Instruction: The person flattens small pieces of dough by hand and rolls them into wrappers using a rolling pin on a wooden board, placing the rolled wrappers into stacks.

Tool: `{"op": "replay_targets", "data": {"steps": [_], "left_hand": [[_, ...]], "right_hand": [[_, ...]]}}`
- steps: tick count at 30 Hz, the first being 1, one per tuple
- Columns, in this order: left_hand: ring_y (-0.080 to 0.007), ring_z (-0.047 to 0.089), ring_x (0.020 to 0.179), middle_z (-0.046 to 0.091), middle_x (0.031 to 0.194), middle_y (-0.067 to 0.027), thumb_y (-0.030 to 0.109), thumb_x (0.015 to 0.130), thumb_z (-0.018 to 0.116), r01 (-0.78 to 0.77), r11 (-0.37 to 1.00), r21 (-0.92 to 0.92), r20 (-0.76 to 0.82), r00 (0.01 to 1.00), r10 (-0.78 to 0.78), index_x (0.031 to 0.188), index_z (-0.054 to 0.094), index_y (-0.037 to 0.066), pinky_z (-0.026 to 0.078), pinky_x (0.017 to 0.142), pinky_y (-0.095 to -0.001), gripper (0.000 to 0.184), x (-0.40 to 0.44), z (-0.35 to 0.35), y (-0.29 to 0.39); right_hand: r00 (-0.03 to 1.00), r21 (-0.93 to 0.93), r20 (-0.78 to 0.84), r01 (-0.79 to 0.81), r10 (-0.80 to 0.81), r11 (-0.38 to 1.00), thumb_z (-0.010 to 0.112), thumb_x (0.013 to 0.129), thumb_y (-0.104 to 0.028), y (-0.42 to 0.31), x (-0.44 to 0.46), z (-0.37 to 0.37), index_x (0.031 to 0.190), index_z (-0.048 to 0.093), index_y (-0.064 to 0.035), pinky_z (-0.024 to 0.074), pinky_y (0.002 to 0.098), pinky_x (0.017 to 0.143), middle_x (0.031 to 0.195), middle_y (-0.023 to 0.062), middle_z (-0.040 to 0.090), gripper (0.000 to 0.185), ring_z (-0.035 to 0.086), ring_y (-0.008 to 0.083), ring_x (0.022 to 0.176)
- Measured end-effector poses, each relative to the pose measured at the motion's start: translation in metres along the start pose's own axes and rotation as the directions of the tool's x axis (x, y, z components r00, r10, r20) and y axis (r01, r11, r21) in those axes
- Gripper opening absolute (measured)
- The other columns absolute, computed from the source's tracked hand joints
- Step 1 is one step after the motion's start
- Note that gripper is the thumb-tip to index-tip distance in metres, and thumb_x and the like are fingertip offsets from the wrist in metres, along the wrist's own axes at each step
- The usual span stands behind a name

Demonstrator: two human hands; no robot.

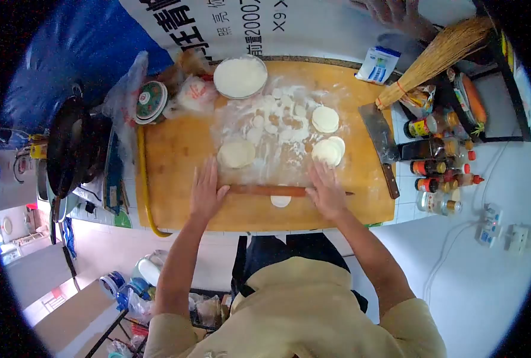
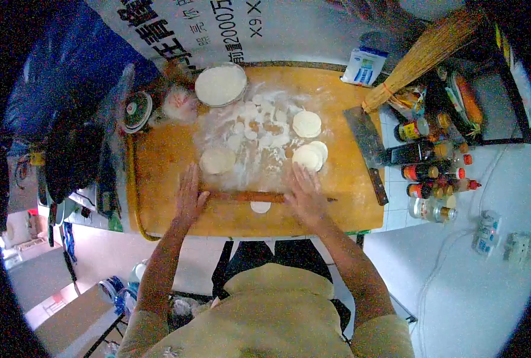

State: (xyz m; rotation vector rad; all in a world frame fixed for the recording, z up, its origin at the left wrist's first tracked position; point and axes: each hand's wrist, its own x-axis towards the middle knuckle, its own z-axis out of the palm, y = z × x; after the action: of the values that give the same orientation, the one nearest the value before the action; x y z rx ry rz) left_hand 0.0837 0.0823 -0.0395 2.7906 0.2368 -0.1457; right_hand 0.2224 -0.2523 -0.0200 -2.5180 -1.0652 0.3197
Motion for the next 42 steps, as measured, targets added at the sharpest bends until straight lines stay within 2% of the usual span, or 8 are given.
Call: {"op": "replay_targets", "data": {"steps": [15, 17, 20, 23, 28, 31, 33, 42], "left_hand": [[-0.0313, 0.020, 0.142, 0.019, 0.154, -0.0203, 0.040, 0.079, 0.065, -0.089, 0.989, 0.114, -0.053, 0.994, 0.096, 0.147, 0.014, -0.002, 0.010, 0.116, -0.0497, 0.094, -0.042, 0.001, 0.004], [-0.0316, 0.020, 0.142, 0.018, 0.154, -0.0203, 0.040, 0.078, 0.067, 0.015, 0.994, 0.113, 0.142, 0.989, -0.031, 0.147, 0.014, -0.002, 0.010, 0.116, -0.0505, 0.096, -0.061, -0.004, 0.013], [-0.0315, 0.019, 0.143, 0.016, 0.154, -0.0197, 0.039, 0.080, 0.064, 0.036, 0.985, 0.166, 0.184, 0.981, -0.067, 0.146, 0.014, -0.003, 0.009, 0.116, -0.0507, 0.094, -0.065, -0.001, 0.011], [-0.0315, 0.018, 0.143, 0.018, 0.154, -0.0190, 0.039, 0.083, 0.060, 0.062, 0.987, 0.150, -0.098, 0.994, -0.048, 0.147, 0.014, -0.001, 0.008, 0.116, -0.0512, 0.088, -0.015, -0.004, 0.002], [-0.0334, 0.018, 0.143, 0.020, 0.153, -0.0192, 0.037, 0.082, 0.062, -0.015, 0.999, 0.033, 0.072, 0.997, 0.012, 0.147, 0.014, 0.000, 0.008, 0.116, -0.0512, 0.089, -0.088, 0.004, 0.013], [-0.0330, 0.017, 0.143, 0.020, 0.154, -0.0186, 0.035, 0.079, 0.066, 0.015, 1.000, -0.005, 0.151, 0.988, -0.014, 0.148, 0.014, 0.001, 0.007, 0.116, -0.0509, 0.093, -0.088, 0.008, 0.007], [-0.0326, 0.018, 0.143, 0.019, 0.154, -0.0178, 0.038, 0.075, 0.070, 0.083, 0.989, 0.125, -0.065, 0.995, -0.076, 0.147, 0.015, 0.001, 0.008, 0.116, -0.0509, 0.099, -0.042, 0.007, -0.004], [-0.0370, 0.025, 0.139, 0.026, 0.151, -0.0204, 0.041, 0.084, 0.060, 0.005, 0.999, 0.043, -0.004, 1.000, -0.004, 0.146, 0.018, -0.002, 0.013, 0.114, -0.0545, 0.086, -0.077, 0.008, 0.003]], "right_hand": [[0.989, -0.314, 0.107, 0.129, -0.100, 0.940, 0.062, 0.083, -0.037, 0.006, -0.010, 0.001, 0.139, 0.037, 0.0018, 0.0201, 0.0477, 0.114, 0.147, 0.0189, 0.033, 0.073, 0.028, 0.0353, 0.138], [0.943, -0.094, 0.297, 0.183, -0.148, 0.979, 0.061, 0.083, -0.039, 0.001, -0.035, -0.005, 0.140, 0.034, 0.0014, 0.0207, 0.0479, 0.114, 0.149, 0.0149, 0.031, 0.075, 0.029, 0.0345, 0.137], [0.970, -0.179, 0.175, 0.199, -0.168, 0.963, 0.056, 0.085, -0.042, 0.006, -0.009, 0.003, 0.142, 0.033, -0.0012, 0.0198, 0.0470, 0.114, 0.150, 0.0129, 0.031, 0.074, 0.028, 0.0318, 0.139], [0.986, -0.209, 0.114, 0.147, -0.125, 0.967, 0.052, 0.088, -0.045, 0.011, 0.016, -0.003, 0.143, 0.033, -0.0033, 0.0175, 0.0466, 0.115, 0.151, 0.0114, 0.031, 0.072, 0.025, 0.0291, 0.140], [0.952, -0.295, 0.151, 0.302, -0.268, 0.907, 0.054, 0.087, -0.041, 0.019, -0.026, 0.003, 0.142, 0.034, -0.0021, 0.0199, 0.0469, 0.114, 0.152, 0.0117, 0.027, 0.070, 0.026, 0.0291, 0.140], [0.953, -0.078, 0.218, 0.232, -0.210, 0.970, 0.057, 0.086, -0.037, 0.001, -0.009, -0.010, 0.140, 0.036, -0.0008, 0.0216, 0.0461, 0.113, 0.153, 0.0136, 0.025, 0.069, 0.027, 0.0299, 0.139], [0.981, -0.136, 0.125, 0.165, -0.148, 0.977, 0.060, 0.083, -0.037, 0.009, 0.023, -0.004, 0.140, 0.035, 0.0000, 0.0221, 0.0452, 0.114, 0.152, 0.0160, 0.026, 0.073, 0.027, 0.0316, 0.139], [0.970, -0.054, 0.137, 0.211, -0.202, 0.976, 0.065, 0.081, -0.036, 0.009, -0.017, 0.003, 0.140, 0.036, -0.0005, 0.0207, 0.0463, 0.114, 0.149, 0.0179, 0.030, 0.075, 0.027, 0.0345, 0.138]]}}
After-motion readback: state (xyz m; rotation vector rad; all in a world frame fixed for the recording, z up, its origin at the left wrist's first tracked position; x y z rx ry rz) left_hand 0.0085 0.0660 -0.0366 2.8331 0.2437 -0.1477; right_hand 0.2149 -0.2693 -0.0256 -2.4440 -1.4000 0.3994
